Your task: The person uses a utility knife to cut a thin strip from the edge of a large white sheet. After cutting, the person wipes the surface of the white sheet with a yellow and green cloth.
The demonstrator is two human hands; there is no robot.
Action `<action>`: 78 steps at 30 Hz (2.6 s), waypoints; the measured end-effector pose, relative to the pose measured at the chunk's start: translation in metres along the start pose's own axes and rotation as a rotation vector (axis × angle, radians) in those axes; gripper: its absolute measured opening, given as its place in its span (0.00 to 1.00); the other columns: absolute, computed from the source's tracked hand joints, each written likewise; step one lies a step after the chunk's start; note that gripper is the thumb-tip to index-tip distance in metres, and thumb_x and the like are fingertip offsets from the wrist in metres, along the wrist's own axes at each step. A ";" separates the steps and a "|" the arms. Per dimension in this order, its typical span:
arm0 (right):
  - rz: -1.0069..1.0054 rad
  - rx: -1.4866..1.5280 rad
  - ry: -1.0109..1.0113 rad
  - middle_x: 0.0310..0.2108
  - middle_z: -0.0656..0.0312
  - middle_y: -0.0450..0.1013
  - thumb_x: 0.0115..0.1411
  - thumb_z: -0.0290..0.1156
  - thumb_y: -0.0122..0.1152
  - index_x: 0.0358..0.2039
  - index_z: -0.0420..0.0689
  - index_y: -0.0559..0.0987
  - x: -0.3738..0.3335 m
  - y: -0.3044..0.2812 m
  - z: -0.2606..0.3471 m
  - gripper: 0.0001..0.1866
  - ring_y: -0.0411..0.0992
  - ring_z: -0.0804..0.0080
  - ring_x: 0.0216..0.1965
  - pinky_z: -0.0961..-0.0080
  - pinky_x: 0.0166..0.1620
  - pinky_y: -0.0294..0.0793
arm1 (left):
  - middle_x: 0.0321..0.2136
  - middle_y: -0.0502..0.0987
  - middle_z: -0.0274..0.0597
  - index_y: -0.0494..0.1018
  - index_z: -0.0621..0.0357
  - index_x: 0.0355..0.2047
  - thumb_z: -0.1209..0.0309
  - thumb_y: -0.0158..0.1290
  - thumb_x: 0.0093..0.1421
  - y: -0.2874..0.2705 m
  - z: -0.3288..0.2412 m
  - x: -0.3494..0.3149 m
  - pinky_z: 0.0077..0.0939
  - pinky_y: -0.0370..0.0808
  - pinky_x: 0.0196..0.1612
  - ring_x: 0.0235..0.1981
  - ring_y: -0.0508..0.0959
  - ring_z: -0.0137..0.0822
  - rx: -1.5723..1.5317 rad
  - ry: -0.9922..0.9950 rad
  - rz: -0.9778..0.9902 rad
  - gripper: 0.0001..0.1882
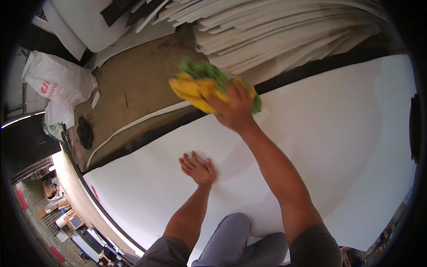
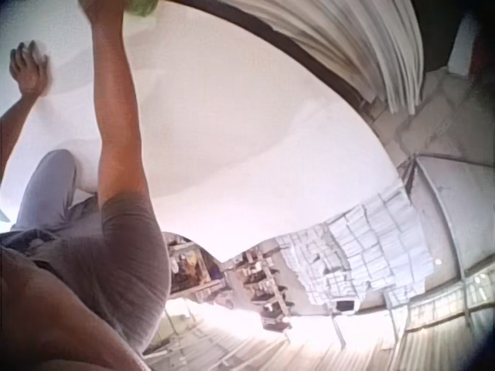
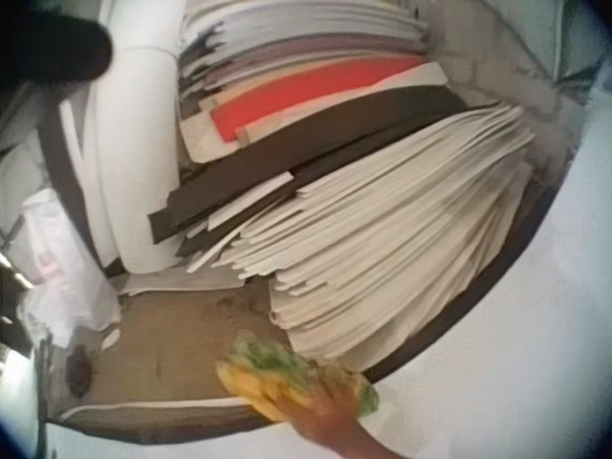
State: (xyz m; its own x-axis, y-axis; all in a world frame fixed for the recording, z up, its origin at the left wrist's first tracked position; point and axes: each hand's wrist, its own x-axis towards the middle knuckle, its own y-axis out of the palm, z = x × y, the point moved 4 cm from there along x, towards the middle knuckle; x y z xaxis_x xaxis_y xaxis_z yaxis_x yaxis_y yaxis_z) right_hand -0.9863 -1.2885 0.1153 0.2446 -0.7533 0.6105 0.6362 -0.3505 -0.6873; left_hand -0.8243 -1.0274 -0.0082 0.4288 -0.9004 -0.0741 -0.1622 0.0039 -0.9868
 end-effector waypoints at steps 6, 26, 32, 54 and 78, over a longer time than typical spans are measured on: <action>0.293 -0.108 0.074 0.41 0.58 0.76 0.54 0.48 0.73 0.41 0.73 0.81 -0.266 -0.162 0.015 0.14 0.75 0.54 0.42 0.58 0.40 0.78 | 0.73 0.45 0.64 0.53 0.62 0.70 0.47 0.46 0.68 0.002 0.005 0.002 0.66 0.37 0.72 0.74 0.39 0.67 0.004 -0.024 0.015 0.40; -0.186 -0.450 0.648 0.57 0.50 0.72 0.61 0.45 0.68 0.60 0.52 0.78 -0.066 -0.168 -0.165 0.27 0.68 0.43 0.56 0.50 0.58 0.70 | 0.73 0.46 0.61 0.52 0.59 0.71 0.47 0.47 0.67 -0.003 0.007 0.004 0.65 0.38 0.72 0.75 0.38 0.64 0.023 -0.035 0.024 0.41; -0.005 -0.791 1.174 0.57 0.51 0.70 0.61 0.44 0.68 0.65 0.53 0.72 -0.191 -0.105 -0.123 0.33 0.67 0.46 0.57 0.49 0.57 0.68 | 0.73 0.46 0.60 0.52 0.59 0.71 0.45 0.45 0.67 0.000 0.002 0.002 0.65 0.39 0.72 0.75 0.40 0.65 0.072 -0.053 0.052 0.41; -1.086 -0.763 1.169 0.68 0.40 0.57 0.71 0.37 0.58 0.71 0.33 0.56 -0.297 -0.568 -0.218 0.36 0.61 0.44 0.67 0.55 0.69 0.59 | 0.74 0.49 0.60 0.58 0.49 0.72 0.46 0.42 0.72 0.031 -0.288 0.015 0.63 0.42 0.73 0.76 0.43 0.62 -0.275 0.295 0.083 0.34; -1.142 -0.583 0.560 0.62 0.46 0.70 0.64 0.35 0.66 0.62 0.37 0.73 -0.063 -0.527 -0.324 0.29 0.68 0.48 0.61 0.53 0.65 0.63 | 0.75 0.42 0.62 0.51 0.47 0.74 0.40 0.38 0.70 0.047 -0.334 0.018 0.61 0.39 0.74 0.77 0.37 0.62 0.132 0.126 0.132 0.40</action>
State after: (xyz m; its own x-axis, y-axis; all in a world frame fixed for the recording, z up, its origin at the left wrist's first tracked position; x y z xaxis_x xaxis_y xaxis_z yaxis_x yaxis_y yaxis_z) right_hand -1.5741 -1.2359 0.3118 -0.6052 0.0308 0.7955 -0.1425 -0.9873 -0.0702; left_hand -1.1215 -1.1885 -0.0080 0.2961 -0.9354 -0.1934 -0.0884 0.1748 -0.9806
